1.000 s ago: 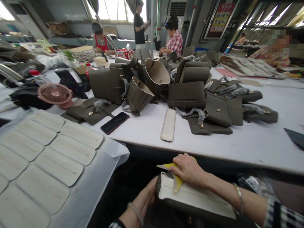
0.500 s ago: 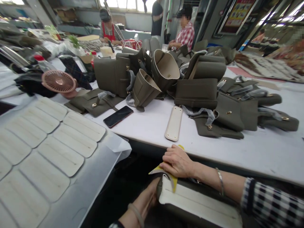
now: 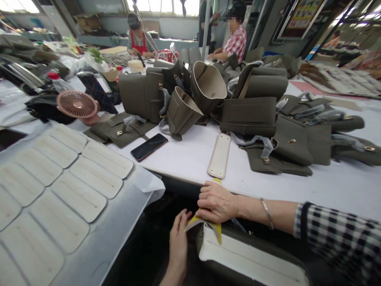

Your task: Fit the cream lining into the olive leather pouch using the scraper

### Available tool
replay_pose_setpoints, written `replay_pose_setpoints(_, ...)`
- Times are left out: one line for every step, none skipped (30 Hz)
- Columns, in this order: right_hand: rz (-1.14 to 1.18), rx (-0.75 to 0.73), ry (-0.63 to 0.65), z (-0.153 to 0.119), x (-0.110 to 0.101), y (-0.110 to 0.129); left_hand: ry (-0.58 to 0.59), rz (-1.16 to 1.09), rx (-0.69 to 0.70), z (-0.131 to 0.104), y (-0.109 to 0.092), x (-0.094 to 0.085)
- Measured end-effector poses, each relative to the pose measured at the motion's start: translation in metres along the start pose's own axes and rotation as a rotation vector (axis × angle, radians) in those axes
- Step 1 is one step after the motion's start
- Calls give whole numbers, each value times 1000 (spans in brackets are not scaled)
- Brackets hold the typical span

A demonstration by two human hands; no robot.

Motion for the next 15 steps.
replay_pose_setpoints(1, -7, 0, 0, 0, 0, -8, -26, 35, -6, -11, -5)
replay_pose_setpoints(2, -16, 0, 1, -1, 1, 17, 2, 89, -11, -25, -6)
replay_pose_setpoints(2, -23, 1, 1, -1, 2, 72, 101, 150, -17, -41, -4)
replay_pose_setpoints(2, -29, 2, 1, -1, 2, 129, 232, 211, -22, -55, 0)
replay_pose_setpoints(0, -35, 3, 1, 0, 2, 178, 375, 261, -26, -66, 5)
replay_pose_setpoints(-1, -41, 4, 1, 0, 3, 213, 487, 300, -29, -75, 9)
replay_pose_setpoints(0, -44, 5, 0, 0, 3, 235, 556, 328, -31, -81, 13)
replay_pose_setpoints(4, -48, 4, 0, 0, 4, 253, 588, 346, -32, -85, 16)
replay_pose_setpoints(10, -51, 3, -1, 0, 4, 278, 600, 356, -32, -87, 19)
replay_pose_setpoints(16, -52, 2, -2, -1, 4, 305, 600, 362, -33, -87, 22)
replay_pose_setpoints(22, -52, 1, -3, -1, 5, 328, 598, 366, -34, -87, 25)
replay_pose_setpoints(24, -51, 1, -4, -2, 5, 342, 596, 366, -35, -86, 27)
replay_pose_setpoints(24, -50, 4, -5, -2, 5, 345, 593, 366, -35, -86, 27)
replay_pose_setpoints(23, -50, 6, -6, -3, 5, 342, 588, 370, -36, -87, 27)
replay_pose_setpoints(21, -49, 10, -6, -3, 6, 337, 583, 376, -37, -88, 27)
Point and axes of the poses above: each hand's wrist, its own z-axis towards the middle knuckle, its own x-axis out of the palm, y = z × x, the point moved 10 cm from there along z, towards the middle knuckle, and after that the axes turned 9 degrees about x, right-handed, at the moved point
